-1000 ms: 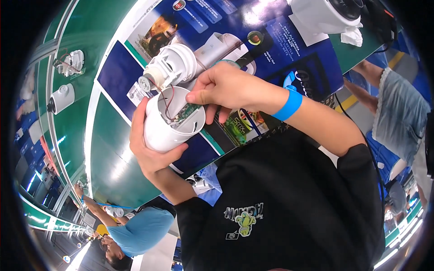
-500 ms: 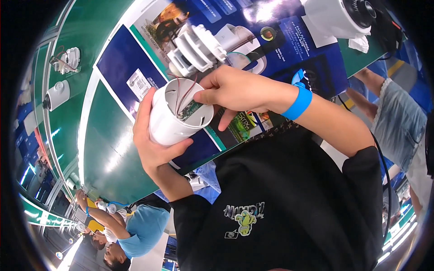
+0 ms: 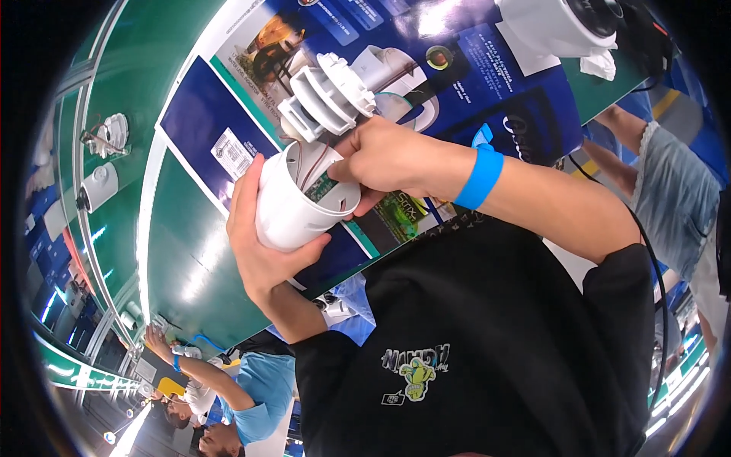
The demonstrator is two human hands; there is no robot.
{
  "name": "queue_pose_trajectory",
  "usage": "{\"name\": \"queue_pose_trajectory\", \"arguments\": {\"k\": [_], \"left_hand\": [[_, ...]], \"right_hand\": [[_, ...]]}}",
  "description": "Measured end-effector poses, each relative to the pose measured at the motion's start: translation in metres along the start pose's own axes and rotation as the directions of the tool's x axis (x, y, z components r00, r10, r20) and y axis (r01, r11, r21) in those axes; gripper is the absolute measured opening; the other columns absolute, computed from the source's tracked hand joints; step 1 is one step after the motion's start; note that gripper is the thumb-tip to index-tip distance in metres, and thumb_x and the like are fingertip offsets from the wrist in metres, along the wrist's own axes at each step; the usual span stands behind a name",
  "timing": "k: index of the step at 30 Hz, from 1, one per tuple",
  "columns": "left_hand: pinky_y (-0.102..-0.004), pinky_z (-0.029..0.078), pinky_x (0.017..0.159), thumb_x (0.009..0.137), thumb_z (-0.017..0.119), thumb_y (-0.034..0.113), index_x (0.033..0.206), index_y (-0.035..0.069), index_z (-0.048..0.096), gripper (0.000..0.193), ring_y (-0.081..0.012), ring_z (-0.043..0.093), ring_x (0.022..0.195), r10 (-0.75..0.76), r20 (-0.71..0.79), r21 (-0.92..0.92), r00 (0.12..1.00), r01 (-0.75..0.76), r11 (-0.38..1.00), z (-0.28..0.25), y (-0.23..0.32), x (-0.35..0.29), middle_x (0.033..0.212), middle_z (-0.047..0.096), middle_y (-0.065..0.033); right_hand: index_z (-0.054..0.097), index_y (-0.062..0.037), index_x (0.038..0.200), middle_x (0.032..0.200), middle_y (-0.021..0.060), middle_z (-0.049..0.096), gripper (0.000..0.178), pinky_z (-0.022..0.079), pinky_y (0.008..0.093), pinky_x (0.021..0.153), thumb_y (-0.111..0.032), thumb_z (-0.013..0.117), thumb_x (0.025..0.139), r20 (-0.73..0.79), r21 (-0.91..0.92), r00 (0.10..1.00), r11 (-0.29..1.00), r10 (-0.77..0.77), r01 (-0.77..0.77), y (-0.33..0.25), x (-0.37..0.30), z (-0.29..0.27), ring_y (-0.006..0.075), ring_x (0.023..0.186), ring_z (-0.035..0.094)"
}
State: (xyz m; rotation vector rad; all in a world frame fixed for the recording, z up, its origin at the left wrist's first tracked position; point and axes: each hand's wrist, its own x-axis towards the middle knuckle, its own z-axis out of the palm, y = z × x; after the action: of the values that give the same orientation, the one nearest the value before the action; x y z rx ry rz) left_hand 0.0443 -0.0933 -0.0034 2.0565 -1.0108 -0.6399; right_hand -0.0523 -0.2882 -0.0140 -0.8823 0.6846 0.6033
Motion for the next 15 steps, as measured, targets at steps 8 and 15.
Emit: {"name": "queue_pose_trajectory", "arguments": {"k": [8, 15], "left_hand": [[-0.0366, 0.043, 0.091, 0.043, 0.083, 0.025, 0.132, -0.005, 0.044, 0.102, -0.0304, 0.058, 0.105, -0.051, -0.001, -0.083, 0.999, 0.051, 0.995, -0.004, -0.013, -0.026, 0.116, 0.057, -0.0183], [-0.0319, 0.04, 0.096, 0.046, 0.087, 0.023, 0.136, -0.006, 0.038, 0.107, -0.0228, 0.055, 0.111, -0.139, 0.024, -0.362, 0.99, 0.138, 0.922, -0.015, -0.026, -0.039, 0.12, 0.057, -0.0158]], "right_hand": [[0.059, 0.0102, 0.104, 0.091, 0.0168, 0.067, 0.033, 0.058, 0.0266, 0.063, -0.021, 0.054, 0.094, 0.134, 0.035, 0.991, 0.999, -0.013, 0.008, 0.025, -0.005, 0.006, 0.0205, 0.075, 0.069], [0.049, -0.0024, 0.127, 0.111, 0.0078, 0.06, 0.051, 0.051, 0.0242, 0.067, -0.004, 0.069, 0.08, -0.179, -0.59, 0.661, 0.617, -0.729, 0.521, 0.043, -0.022, -0.028, 0.0146, 0.085, 0.059]]}}
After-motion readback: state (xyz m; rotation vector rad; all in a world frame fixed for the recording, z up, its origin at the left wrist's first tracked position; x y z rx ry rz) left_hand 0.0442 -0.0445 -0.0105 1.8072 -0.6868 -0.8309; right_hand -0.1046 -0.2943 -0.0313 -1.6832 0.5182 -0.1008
